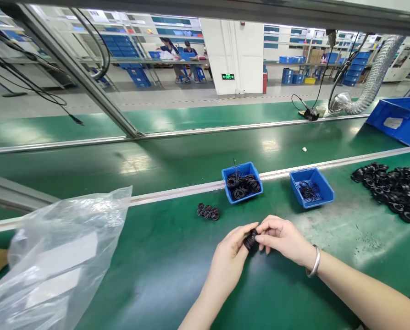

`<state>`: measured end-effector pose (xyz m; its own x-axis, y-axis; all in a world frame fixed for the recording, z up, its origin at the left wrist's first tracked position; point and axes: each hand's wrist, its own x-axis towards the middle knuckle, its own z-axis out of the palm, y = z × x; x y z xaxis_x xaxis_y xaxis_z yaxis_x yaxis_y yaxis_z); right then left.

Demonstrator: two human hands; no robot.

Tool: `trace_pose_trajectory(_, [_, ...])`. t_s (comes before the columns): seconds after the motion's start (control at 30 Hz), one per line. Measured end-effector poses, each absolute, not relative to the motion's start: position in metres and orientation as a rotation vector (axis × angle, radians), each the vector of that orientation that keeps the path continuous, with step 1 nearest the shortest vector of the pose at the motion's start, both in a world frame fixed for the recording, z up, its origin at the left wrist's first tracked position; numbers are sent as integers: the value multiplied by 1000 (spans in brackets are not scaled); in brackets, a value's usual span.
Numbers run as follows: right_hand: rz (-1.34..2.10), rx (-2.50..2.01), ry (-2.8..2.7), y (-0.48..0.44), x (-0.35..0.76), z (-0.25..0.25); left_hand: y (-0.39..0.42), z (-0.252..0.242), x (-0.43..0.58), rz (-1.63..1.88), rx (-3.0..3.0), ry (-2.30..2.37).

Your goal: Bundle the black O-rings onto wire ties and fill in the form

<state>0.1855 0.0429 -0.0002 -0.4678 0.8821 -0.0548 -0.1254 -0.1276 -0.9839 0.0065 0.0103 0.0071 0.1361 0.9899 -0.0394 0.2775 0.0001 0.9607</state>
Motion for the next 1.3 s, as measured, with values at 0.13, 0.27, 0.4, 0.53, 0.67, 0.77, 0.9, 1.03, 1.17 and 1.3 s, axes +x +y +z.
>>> trace_pose_trajectory(0.13, [1625, -982, -1409, 43, 185, -7, 7, -1, 5, 967, 1609, 1370])
trace_pose_trajectory(0.27, [1701, -1021, -1441, 39, 185, -9, 4, -6, 3, 999, 1713, 1422])
trace_pose_trajectory(0.4, [1864, -1024, -1436, 35, 184, -8, 0, -13, -2, 1012, 1928, 1425])
trace_pose_trajectory(0.53, [1940, -1014, -1379, 32, 184, -5, -4, -20, -8, 1059, 2134, 1397])
trace_pose_trajectory(0.67, [2020, -965, -1296, 31, 185, -8, -4, -18, -10, 1140, 2227, 1323])
trace_pose_trajectory(0.77, [2116, -886, -1210, 31, 185, -11, -4, -14, -10, 1158, 2249, 1309])
trace_pose_trajectory(0.9, [2173, -832, -1147, 30, 185, -12, -6, -12, -11, 1159, 2269, 1311])
trace_pose_trajectory(1.03, [2194, -828, -1128, 29, 185, -8, -8, -12, -13, 1166, 2287, 1296])
trace_pose_trajectory(1.17, [2196, -823, -1084, 28, 184, -7, -7, -13, -14, 1195, 2333, 1255])
trace_pose_trajectory(1.3, [2183, -827, -1037, 28, 183, -7, -6, -18, -17, 1209, 2349, 1242])
